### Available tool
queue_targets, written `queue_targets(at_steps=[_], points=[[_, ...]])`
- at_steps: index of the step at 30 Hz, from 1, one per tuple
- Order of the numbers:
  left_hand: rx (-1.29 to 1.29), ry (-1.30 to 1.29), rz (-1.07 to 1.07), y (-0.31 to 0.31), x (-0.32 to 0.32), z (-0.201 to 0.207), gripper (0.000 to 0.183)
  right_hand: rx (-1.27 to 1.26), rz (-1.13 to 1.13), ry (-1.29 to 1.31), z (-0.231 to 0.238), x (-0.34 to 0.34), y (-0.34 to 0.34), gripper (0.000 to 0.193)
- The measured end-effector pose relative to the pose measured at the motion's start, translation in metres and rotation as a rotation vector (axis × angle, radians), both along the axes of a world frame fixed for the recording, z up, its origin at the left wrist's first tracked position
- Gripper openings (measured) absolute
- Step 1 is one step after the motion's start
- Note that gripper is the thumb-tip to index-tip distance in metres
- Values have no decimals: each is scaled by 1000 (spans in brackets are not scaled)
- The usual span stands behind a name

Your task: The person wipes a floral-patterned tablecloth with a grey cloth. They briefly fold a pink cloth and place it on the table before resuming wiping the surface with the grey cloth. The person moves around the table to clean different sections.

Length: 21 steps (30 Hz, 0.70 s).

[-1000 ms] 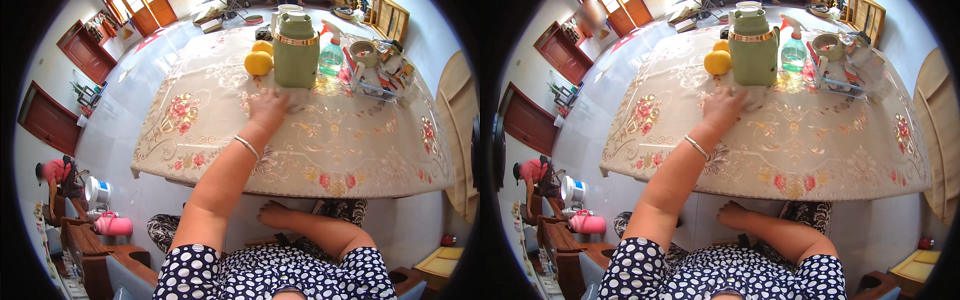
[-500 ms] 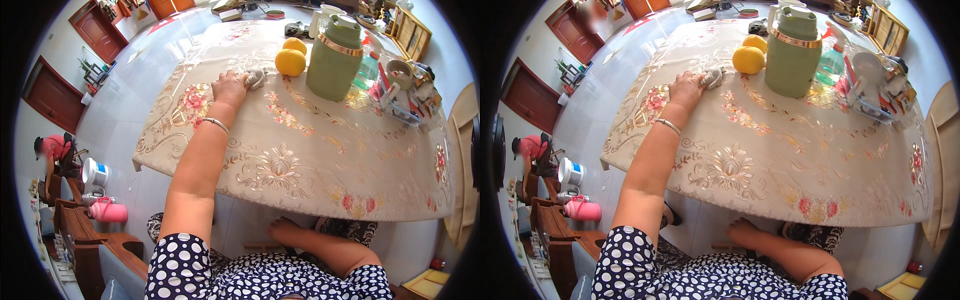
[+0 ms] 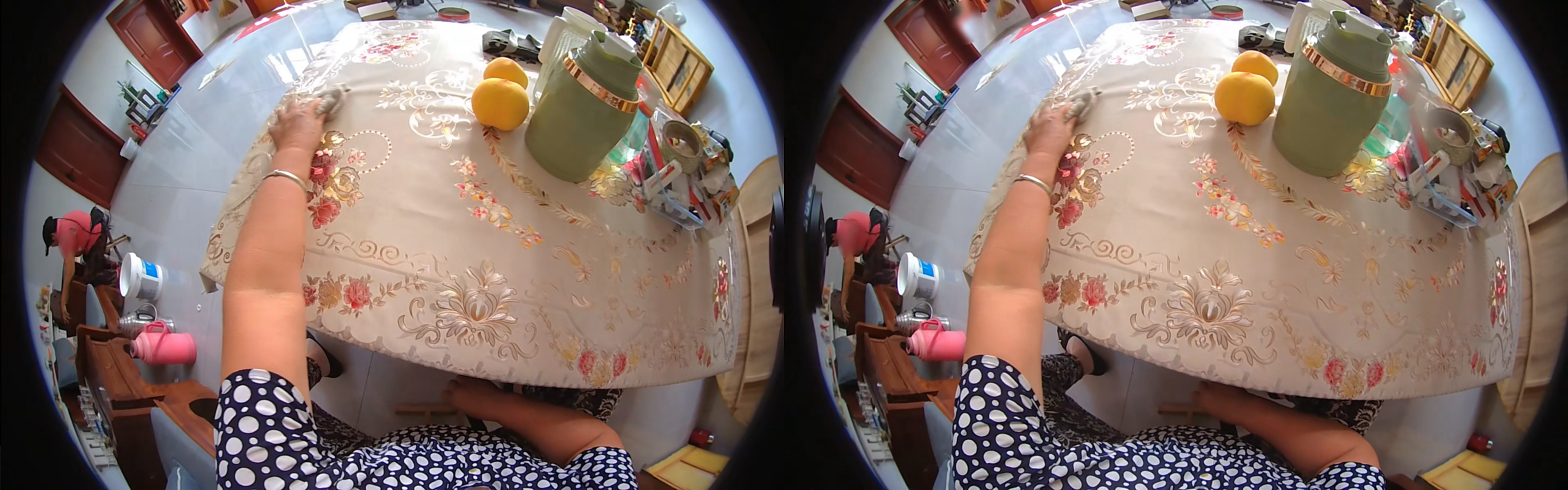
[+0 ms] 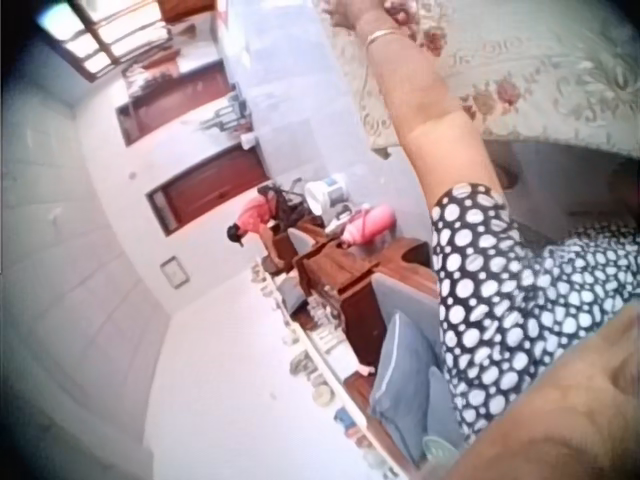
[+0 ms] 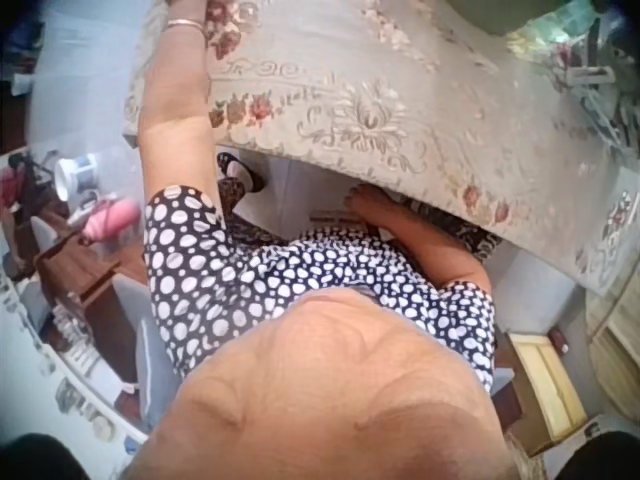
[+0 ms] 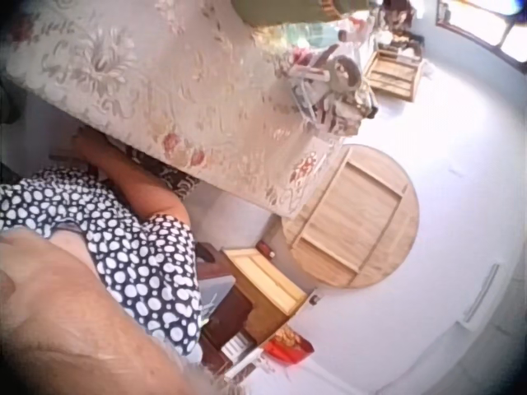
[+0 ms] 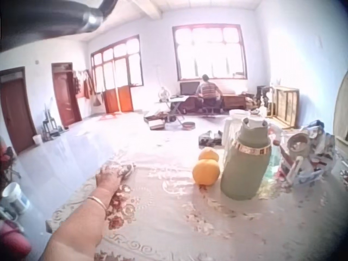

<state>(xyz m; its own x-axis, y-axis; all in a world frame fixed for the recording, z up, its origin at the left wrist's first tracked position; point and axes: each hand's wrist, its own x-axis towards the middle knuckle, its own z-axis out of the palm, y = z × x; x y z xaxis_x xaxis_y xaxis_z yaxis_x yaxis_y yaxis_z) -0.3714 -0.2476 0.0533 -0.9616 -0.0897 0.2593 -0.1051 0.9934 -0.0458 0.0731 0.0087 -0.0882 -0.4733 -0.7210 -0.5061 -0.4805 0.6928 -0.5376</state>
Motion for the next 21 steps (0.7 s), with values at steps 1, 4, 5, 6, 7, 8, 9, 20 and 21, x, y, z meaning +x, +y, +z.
queue_targets(at_steps=[1, 4, 5, 6, 7, 8, 9, 20, 21], points=[[-7, 2, 32, -17, 0, 1, 37, 7, 6, -13, -1, 0, -1, 21], [-11, 8, 102, -61, 0, 1, 38, 18, -2, -46, -4, 1, -1, 22], [-11, 12, 122, -72, 2, 1, 39, 10, -13, -53, -3, 1, -1, 21], [-23, 24, 131, -80, 7, 0, 39, 2, -24, -61, -2, 1, -1, 21], [-39, 37, 140, -87, 15, 0, 40, 2, 2, -27, -1, 1, -1, 21], [-52, 53, 145, -93, 20, -1, 41, 4, 25, 8, -1, 0, -1, 20], [-36, 45, 141, -99, 23, -2, 41, 6, 47, 43, -1, 0, -1, 19], [-39, 94, 111, -123, 117, -10, 41, 12, 147, 325, 0, 6, -2, 12], [-44, 95, 107, -121, 128, -10, 41, 20, 154, 335, 1, 6, -3, 12]])
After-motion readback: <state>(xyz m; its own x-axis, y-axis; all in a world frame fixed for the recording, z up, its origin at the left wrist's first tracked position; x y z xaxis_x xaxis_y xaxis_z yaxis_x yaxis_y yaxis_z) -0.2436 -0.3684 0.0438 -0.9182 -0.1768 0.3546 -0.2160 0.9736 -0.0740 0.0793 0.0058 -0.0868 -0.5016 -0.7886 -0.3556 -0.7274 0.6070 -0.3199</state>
